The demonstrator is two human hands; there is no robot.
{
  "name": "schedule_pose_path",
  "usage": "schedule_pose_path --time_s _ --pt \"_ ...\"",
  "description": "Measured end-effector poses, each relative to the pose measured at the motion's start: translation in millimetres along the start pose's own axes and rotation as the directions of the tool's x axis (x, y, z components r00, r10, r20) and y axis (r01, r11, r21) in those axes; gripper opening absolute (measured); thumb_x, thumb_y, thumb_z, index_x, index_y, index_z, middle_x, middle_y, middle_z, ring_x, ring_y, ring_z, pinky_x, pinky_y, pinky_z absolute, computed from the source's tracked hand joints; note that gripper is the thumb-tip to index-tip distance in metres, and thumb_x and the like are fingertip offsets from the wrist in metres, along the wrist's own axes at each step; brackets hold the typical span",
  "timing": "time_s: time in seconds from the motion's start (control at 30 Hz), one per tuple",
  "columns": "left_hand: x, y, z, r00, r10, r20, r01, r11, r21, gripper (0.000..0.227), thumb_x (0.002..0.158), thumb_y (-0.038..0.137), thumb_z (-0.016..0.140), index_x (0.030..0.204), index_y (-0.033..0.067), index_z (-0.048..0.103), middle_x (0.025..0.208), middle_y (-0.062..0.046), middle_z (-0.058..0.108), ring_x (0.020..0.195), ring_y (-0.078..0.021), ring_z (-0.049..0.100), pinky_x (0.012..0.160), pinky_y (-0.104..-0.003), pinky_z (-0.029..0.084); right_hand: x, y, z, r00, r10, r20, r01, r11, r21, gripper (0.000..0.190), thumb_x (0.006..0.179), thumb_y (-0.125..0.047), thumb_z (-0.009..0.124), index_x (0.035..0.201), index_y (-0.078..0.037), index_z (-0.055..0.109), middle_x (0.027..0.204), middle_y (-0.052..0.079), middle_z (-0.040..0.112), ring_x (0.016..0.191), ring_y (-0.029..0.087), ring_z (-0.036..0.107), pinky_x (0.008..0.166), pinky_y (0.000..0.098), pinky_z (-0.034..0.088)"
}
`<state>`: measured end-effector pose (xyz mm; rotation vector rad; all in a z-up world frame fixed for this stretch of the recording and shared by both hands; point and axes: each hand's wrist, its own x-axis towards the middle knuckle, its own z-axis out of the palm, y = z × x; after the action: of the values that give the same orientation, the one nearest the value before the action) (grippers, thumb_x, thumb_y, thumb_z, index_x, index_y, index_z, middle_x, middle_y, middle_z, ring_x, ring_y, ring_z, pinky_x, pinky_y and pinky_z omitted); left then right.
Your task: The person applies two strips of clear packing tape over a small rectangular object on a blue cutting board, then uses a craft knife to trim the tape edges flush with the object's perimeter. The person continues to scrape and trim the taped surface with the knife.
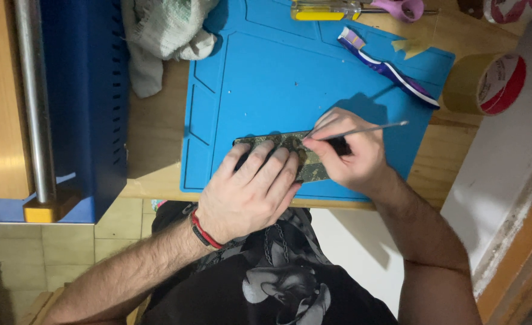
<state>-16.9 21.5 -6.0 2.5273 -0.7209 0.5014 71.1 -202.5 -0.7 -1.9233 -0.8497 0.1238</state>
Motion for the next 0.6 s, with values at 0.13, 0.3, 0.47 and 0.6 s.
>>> schedule_pose_path --time_s 0.13,0.3,0.47,0.6 --pt "2.7 4.2 0.1 0.993 -0.048 0.111 0.044 0.998 0.043 0.054 0.112 0.050 0.058 0.145 0.0080 0.070 0.134 -0.009 0.071 0.120 -0.0260 0.068 0.101 -0.044 0.052 -9.3 10.3 -1.6 0.974 0.164 -0.158 -0.118 0.957 0.264 0.016 0.107 0.001 0.071 0.106 0.000 0.055 0.088 0.019 0.069 0.083 0.028 0.071 0.081 0.0374 0.061" --pt "5.7 2.3 -1.0 0.995 -0.025 0.095 0.024 1.000 0.013 0.057 0.113 0.050 0.062 0.145 0.0032 0.072 0.130 -0.009 0.071 0.118 -0.0274 0.066 0.099 -0.044 0.052 -14.0 11.8 -2.9 0.939 0.276 -0.205 -0.193 0.917 0.350 0.017 0.110 -0.008 0.071 0.111 -0.006 0.054 0.093 0.015 0.070 0.090 0.024 0.071 0.089 0.0334 0.059" --pt "10.4 10.0 -1.8 0.976 -0.119 0.184 0.107 0.992 0.072 0.069 0.111 0.058 0.054 0.152 0.0026 0.064 0.132 -0.012 0.068 0.117 -0.0290 0.065 0.104 -0.044 0.051 -12.7 9.9 -4.6 0.951 0.251 -0.179 -0.199 0.943 0.266 0.016 0.109 -0.006 0.071 0.108 -0.001 0.056 0.090 0.018 0.069 0.087 0.026 0.073 0.082 0.0338 0.060" --pt "8.6 6.0 -1.5 0.991 -0.079 0.110 0.082 0.996 -0.018 0.061 0.113 0.051 0.066 0.145 0.0005 0.070 0.122 -0.010 0.068 0.115 -0.0288 0.065 0.102 -0.046 0.051 -14.7 12.3 -4.8 0.950 0.252 -0.185 -0.199 0.943 0.266 0.016 0.109 -0.007 0.072 0.109 -0.001 0.057 0.092 0.017 0.068 0.088 0.026 0.072 0.083 0.0334 0.060"
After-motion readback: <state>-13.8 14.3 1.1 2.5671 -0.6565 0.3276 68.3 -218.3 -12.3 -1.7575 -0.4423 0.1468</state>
